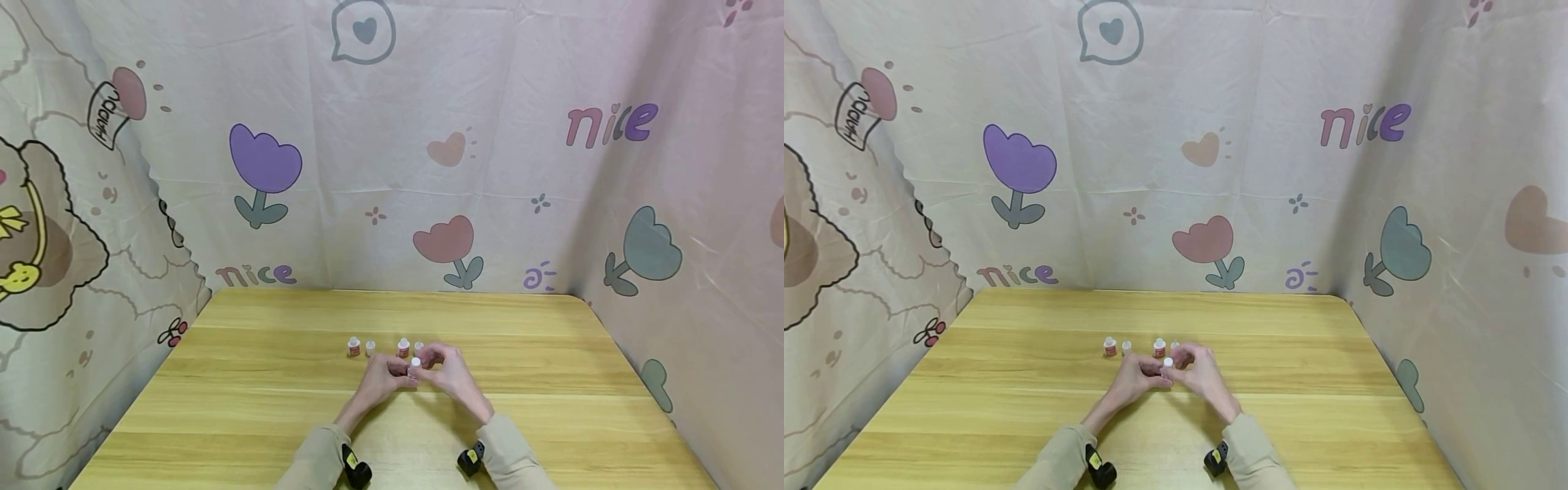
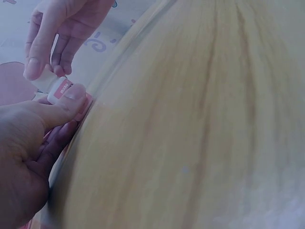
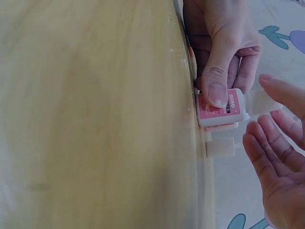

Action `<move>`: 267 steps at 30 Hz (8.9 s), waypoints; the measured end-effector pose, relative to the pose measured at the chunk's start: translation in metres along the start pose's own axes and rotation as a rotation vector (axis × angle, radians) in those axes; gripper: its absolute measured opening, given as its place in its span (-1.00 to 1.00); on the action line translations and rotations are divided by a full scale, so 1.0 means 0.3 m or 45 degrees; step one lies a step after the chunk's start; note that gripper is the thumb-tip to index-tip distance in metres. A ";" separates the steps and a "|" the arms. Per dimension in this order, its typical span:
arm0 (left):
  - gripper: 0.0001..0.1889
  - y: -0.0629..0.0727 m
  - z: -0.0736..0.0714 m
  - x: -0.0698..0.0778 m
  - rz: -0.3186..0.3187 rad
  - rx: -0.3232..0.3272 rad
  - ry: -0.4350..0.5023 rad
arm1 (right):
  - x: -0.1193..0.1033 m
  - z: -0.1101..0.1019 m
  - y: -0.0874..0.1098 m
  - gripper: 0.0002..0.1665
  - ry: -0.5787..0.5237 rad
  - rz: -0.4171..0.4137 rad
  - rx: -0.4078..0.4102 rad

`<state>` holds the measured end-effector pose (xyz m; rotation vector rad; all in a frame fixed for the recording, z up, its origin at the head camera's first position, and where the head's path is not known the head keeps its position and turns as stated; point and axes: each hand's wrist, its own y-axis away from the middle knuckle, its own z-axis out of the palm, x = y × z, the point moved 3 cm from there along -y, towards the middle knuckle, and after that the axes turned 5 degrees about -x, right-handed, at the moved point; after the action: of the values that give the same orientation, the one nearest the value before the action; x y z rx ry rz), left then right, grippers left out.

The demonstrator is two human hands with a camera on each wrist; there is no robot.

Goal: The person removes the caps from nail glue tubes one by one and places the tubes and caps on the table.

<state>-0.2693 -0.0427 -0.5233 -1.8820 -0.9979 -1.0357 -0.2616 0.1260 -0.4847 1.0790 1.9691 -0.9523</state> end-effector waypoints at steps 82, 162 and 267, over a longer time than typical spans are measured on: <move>-0.81 -0.006 0.003 -0.005 0.003 0.005 -0.007 | 0.003 0.002 0.007 -0.79 -0.086 0.002 -0.040; -0.80 -0.001 0.004 -0.011 0.002 0.017 -0.004 | 0.003 0.015 0.004 -0.68 -0.035 0.054 0.033; -0.80 -0.001 0.001 -0.002 -0.023 0.013 -0.014 | -0.004 0.011 0.002 -0.78 0.067 0.026 0.057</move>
<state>-0.2697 -0.0424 -0.5239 -1.8755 -1.0261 -1.0305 -0.2599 0.1228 -0.4855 1.1581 1.9835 -0.9703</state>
